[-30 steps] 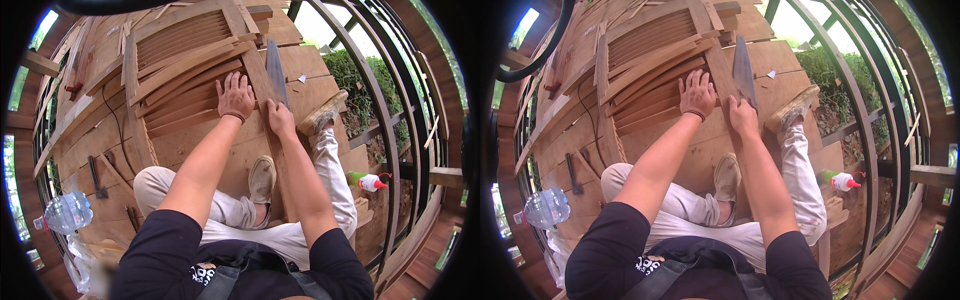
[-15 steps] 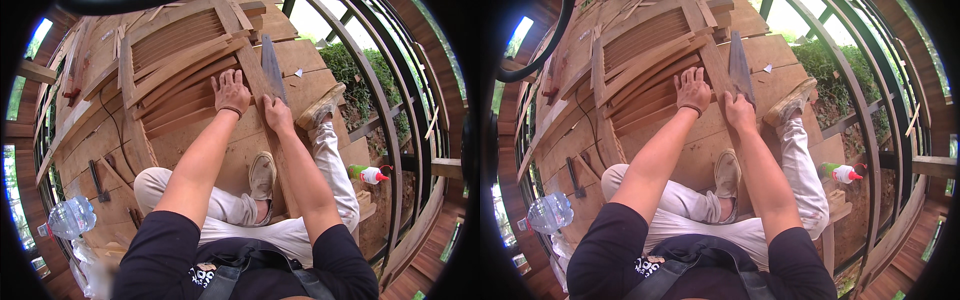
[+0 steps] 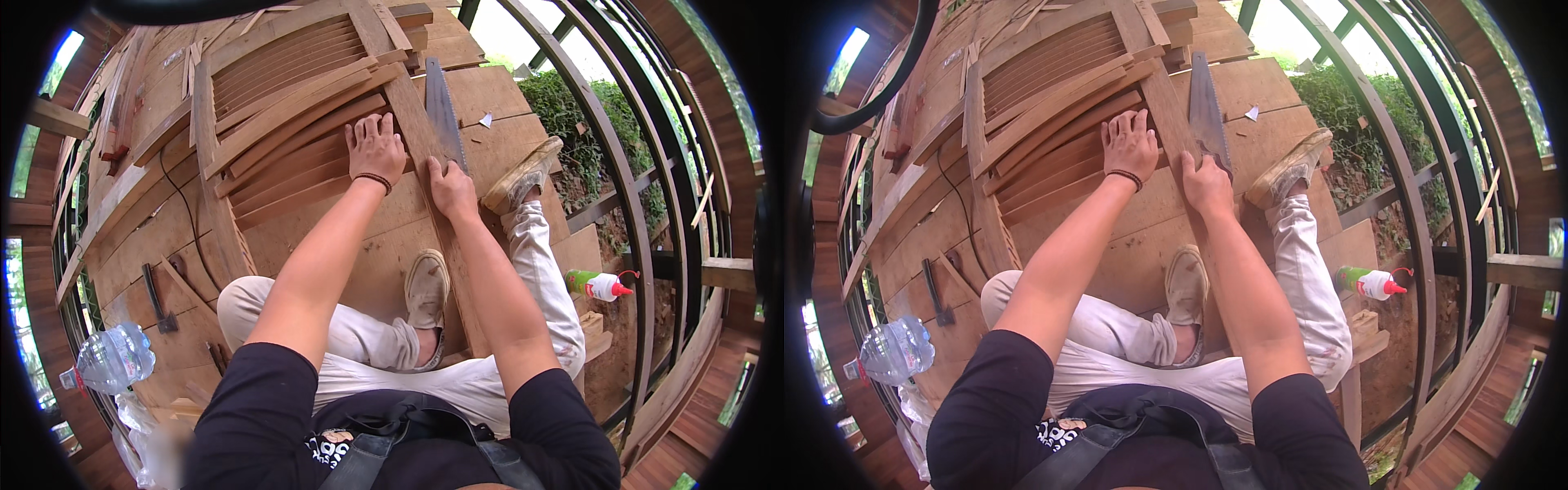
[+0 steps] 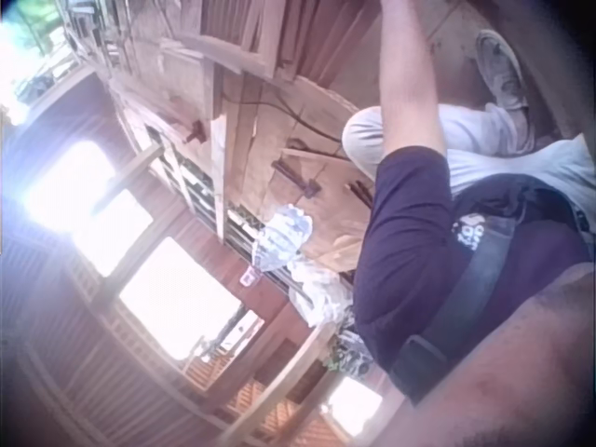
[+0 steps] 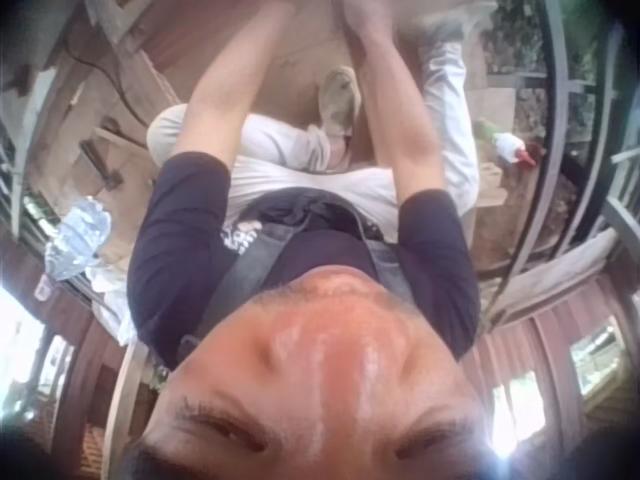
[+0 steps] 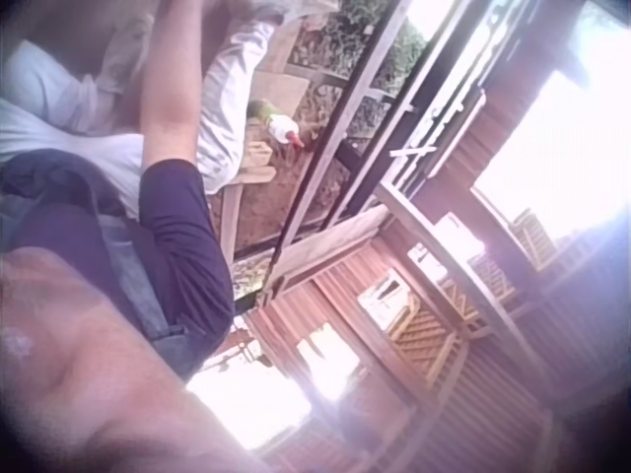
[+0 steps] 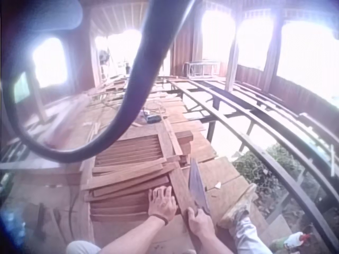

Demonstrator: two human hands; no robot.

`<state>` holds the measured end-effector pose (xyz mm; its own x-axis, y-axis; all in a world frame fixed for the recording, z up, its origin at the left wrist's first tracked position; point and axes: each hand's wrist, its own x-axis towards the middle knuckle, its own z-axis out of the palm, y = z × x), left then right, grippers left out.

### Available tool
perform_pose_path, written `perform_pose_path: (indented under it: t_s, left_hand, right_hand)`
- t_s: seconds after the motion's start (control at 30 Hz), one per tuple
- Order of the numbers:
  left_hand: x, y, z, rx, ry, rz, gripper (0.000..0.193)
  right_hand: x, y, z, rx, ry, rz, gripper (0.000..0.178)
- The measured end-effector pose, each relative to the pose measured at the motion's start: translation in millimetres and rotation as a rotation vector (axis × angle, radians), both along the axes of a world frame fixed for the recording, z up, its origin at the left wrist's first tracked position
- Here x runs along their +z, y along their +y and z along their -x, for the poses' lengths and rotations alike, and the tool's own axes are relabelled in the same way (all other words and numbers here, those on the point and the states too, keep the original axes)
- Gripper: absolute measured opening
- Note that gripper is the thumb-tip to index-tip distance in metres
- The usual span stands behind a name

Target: The person is assembling a wooden structure by hand, using a saw to cut wooden slats and applying glue to secure them in place. The person repeatedly measures, cuts, and glues the slats to fit within the frame.

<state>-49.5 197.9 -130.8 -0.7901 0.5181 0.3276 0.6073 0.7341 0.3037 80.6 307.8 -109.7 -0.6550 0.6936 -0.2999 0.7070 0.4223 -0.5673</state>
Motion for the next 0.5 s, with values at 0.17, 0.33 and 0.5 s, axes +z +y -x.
perform_pose_path:
  t_s: [0.17,0.33,0.5]
  left_hand:
    - [13.4,-24.0,4.5,-0.217,-0.060,0.139,0.082]
    - [28.6,-39.3,3.5,-0.287,-0.049,0.415,0.103]
    - [23.7,-43.8,2.5,-0.325,-0.003,0.331,0.096]
  right_hand:
    - [0.0,3.3,3.9,0.005,-0.010,0.000,0.072]
    - [0.7,3.4,6.1,0.018,-0.029,-0.010,0.073]
    - [5.2,-1.0,3.8,0.013,-0.064,-0.022,0.074]
